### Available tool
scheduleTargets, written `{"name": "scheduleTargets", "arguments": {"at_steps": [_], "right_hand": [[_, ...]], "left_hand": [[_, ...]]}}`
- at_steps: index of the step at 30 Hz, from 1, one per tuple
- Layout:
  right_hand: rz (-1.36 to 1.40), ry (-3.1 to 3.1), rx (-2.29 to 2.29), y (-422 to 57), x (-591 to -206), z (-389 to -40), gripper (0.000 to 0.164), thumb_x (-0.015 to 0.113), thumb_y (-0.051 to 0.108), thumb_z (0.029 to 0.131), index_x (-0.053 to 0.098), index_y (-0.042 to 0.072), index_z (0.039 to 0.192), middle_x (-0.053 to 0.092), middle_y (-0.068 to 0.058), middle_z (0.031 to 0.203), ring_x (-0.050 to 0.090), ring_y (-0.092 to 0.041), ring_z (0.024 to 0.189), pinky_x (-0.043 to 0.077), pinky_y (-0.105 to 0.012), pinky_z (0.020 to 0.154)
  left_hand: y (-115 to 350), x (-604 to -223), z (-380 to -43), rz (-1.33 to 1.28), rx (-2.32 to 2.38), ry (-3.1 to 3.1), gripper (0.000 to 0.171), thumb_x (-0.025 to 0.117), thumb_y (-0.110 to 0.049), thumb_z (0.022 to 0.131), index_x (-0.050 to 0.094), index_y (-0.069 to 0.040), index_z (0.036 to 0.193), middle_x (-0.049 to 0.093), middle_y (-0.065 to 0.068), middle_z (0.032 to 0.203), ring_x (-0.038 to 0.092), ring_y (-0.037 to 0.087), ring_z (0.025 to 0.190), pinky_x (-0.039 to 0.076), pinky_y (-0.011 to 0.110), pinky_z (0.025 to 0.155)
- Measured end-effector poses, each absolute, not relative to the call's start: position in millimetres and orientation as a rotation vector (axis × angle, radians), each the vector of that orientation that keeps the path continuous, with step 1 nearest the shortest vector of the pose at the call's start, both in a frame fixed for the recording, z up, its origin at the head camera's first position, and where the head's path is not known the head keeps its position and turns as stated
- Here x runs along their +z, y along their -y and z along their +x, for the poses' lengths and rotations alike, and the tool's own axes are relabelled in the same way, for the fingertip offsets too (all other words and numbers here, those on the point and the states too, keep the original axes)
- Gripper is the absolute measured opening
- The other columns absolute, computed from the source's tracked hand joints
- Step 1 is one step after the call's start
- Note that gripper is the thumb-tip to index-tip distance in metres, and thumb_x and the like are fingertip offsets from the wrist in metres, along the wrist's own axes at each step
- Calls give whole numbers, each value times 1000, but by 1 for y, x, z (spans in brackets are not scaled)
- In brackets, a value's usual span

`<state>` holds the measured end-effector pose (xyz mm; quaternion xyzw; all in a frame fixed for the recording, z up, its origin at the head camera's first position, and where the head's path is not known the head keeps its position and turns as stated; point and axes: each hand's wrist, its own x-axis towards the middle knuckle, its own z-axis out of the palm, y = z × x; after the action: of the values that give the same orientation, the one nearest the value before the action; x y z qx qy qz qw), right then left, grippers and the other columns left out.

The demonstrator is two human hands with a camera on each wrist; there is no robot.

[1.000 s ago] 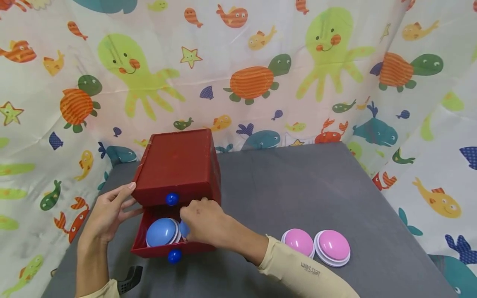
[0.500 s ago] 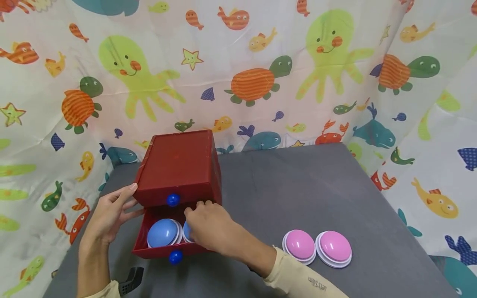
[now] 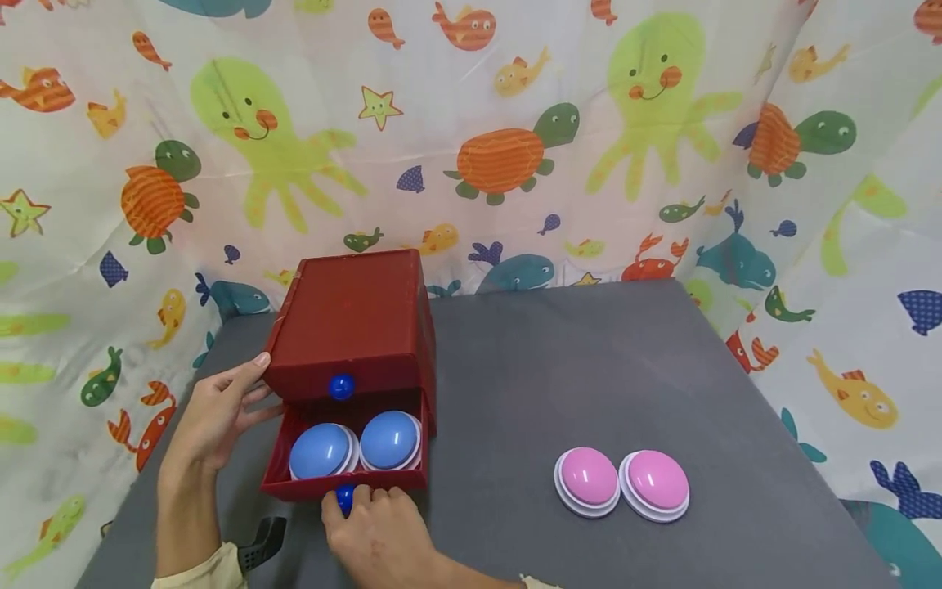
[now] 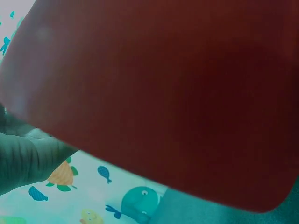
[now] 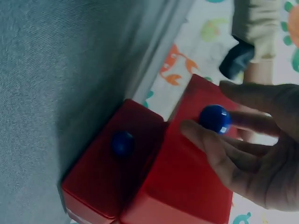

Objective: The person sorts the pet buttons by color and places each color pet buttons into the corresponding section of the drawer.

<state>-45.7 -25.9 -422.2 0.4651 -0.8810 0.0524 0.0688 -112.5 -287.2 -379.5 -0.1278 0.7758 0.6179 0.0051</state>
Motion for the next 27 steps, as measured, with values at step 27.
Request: {"name": "scheduleTargets", "arguments": {"at_steps": [27], "right_hand": [[1253,2839,165,50,-419,-52,45,80,33,91,65,23,132,76,1,100,66,-12,72,64,-24,78]], "left_hand": [[286,-381,-116,-417,1908,-2473,73,55,-58,103,47,-10,157,48,16,162,55,38,144,57,43,102]]}}
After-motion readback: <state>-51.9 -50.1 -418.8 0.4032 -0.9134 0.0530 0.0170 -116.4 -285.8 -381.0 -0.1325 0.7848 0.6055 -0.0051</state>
